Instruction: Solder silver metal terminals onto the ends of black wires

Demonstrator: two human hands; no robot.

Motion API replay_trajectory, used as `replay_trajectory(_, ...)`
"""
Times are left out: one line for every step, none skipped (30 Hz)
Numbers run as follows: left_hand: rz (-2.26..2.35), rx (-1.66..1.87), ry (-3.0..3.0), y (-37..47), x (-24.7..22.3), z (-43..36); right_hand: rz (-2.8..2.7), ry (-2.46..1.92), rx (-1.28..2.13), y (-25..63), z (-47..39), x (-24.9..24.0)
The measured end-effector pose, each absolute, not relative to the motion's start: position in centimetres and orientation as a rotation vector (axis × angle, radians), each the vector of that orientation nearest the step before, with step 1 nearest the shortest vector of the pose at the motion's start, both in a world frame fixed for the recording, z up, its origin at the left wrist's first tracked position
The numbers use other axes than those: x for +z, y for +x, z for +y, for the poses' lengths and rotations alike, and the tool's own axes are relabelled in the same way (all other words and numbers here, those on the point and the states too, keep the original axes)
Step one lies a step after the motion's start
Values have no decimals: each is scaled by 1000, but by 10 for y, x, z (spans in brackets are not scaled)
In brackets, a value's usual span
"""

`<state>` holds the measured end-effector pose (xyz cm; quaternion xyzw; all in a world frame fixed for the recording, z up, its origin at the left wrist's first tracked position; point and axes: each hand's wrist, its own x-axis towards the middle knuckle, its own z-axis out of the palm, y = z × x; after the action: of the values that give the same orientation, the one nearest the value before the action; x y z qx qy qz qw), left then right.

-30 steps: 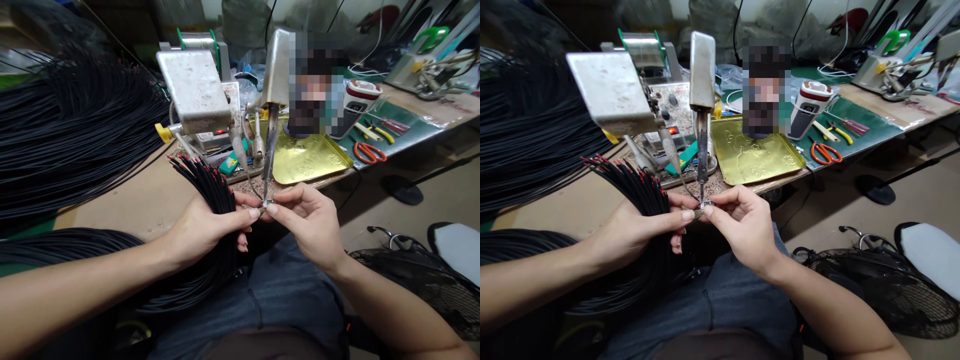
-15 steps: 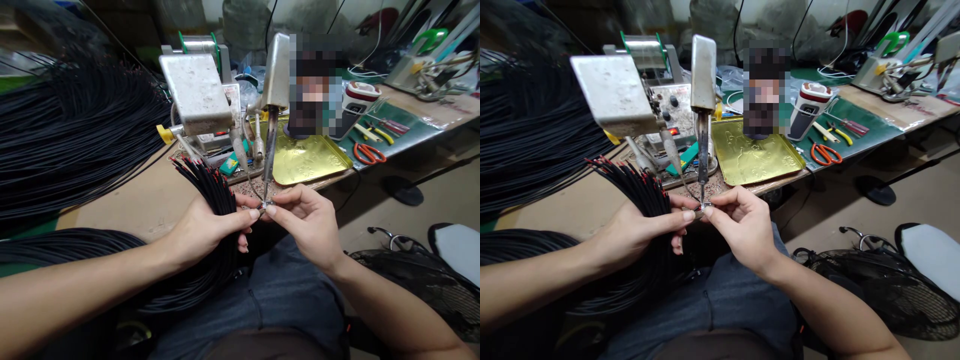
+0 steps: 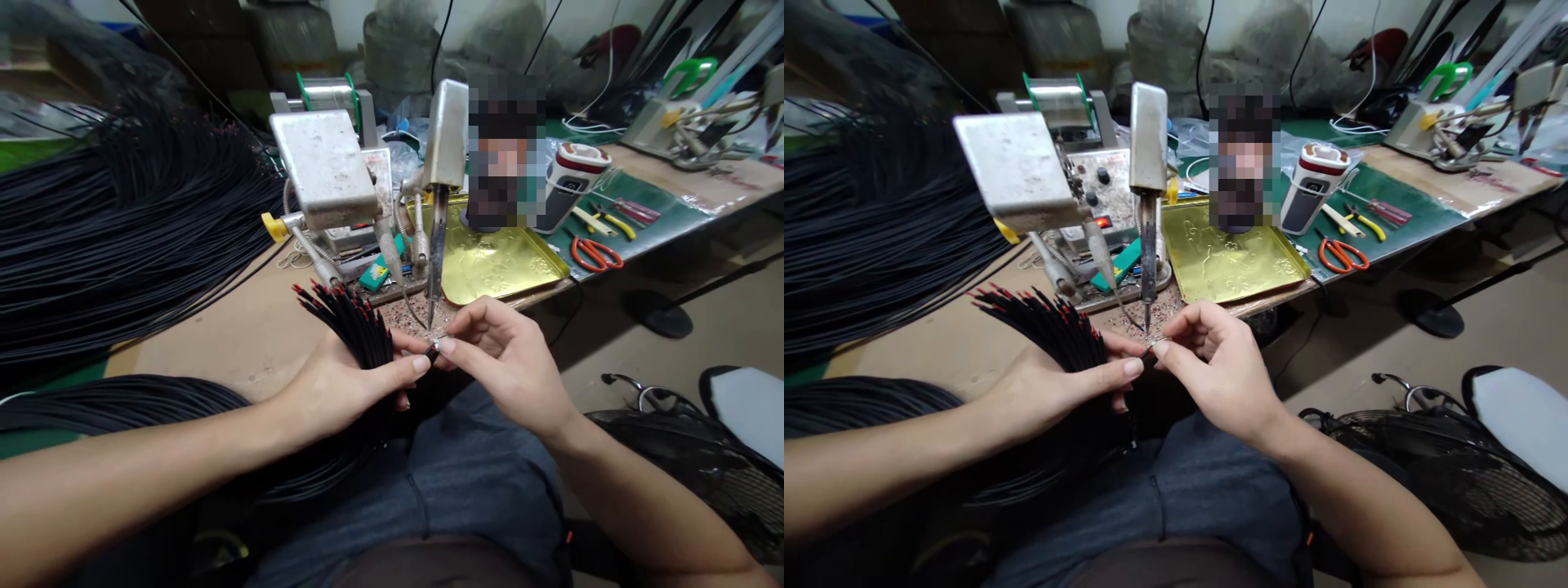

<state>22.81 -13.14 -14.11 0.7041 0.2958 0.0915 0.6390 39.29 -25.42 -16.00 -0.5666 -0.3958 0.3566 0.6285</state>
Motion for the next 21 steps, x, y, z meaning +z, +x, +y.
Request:
replay_trajectory(677, 218, 1639, 228, -142, -132, -922, -1323, 852, 398, -256, -157)
replay_trajectory(678, 224, 1662, 228, -142, -132, -959, -1357, 892, 403, -258, -153)
replay_trajectory(680, 231, 1674, 227, -143, -132, -1018, -1400, 927, 410, -261, -148)
replay_trajectory(686, 231, 1682, 227, -143, -132, -1101, -1456, 955, 417, -263, -144)
replay_trajectory(694, 221, 1688, 227, -143, -132, -1200, -1524, 971, 423, -266, -139)
replay_trajectory(704, 212, 1683, 226, -143, -132, -1301, -1596, 961, 430, -269, -135)
replay_trajectory(709, 205, 1667, 226, -144, -132, -1398, -1667, 919, 434, -272, -132)
replay_trajectory(707, 195, 1644, 225, -144, -131, -1478, -1727, 841, 437, -275, -129)
replay_trajectory(692, 179, 1610, 225, -144, -131, -1532, -1768, 739, 438, -276, -128)
replay_trajectory(669, 158, 1571, 225, -144, -131, -1556, -1785, 640, 436, -278, -127)
replay_trajectory(642, 134, 1536, 225, -144, -130, -1552, -1772, 568, 432, -278, -128)
replay_trajectory(611, 99, 1519, 225, -144, -130, -1524, -1733, 539, 426, -278, -129)
replay_trajectory(569, 69, 1521, 225, -144, -130, -1485, -1673, 555, 418, -277, -132)
replay_trajectory(519, 49, 1534, 226, -143, -130, -1446, -1595, 599, 410, -276, -135)
replay_trajectory(463, 39, 1551, 227, -142, -130, -1416, -1517, 638, 401, -273, -140)
replay_trajectory(408, 35, 1566, 228, -141, -130, -1397, -1453, 650, 394, -271, -144)
replay_trajectory(362, 30, 1574, 229, -139, -131, -1382, -1407, 637, 387, -269, -149)
replay_trajectory(335, 19, 1578, 230, -138, -132, -1363, -1384, 609, 381, -266, -153)
replay_trajectory(327, 5, 1578, 231, -137, -132, -1343, -1372, 580, 378, -264, -157)
replay_trajectory(333, -14, 1579, 231, -136, -133, -1319, -1370, 556, 375, -263, -160)
replay_trajectory(339, -27, 1584, 231, -135, -134, -1292, -1372, 544, 374, -262, -162)
